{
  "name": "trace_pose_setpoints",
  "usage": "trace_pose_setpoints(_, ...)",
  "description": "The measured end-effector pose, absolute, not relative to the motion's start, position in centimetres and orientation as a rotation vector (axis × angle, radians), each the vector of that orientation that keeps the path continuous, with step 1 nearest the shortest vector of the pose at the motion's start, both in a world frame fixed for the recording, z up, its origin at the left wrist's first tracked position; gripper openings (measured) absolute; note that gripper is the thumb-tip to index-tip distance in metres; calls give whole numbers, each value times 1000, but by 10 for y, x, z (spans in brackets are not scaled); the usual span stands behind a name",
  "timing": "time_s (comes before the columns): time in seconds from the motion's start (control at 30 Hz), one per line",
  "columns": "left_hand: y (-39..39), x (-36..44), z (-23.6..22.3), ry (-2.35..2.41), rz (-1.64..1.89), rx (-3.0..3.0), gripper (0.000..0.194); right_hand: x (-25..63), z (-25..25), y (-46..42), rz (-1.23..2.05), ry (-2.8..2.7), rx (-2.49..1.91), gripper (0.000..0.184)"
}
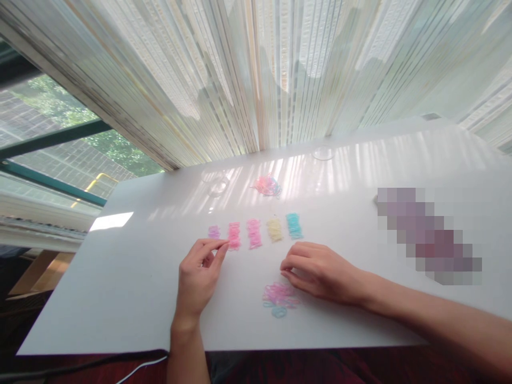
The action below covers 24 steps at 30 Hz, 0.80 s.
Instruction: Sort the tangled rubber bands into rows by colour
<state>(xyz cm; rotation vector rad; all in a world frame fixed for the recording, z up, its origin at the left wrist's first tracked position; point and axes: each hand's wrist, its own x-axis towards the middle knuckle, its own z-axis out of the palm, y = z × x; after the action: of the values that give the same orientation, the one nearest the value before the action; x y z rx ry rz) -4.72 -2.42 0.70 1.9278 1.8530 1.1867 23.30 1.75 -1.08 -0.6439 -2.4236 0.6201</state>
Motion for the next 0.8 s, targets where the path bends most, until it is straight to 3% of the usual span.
trace_pose_setpoints(0.8, -4, -16, -1, 1982, 844, 2060, 12, 233, -10, 16, 560, -2473, -627, 21)
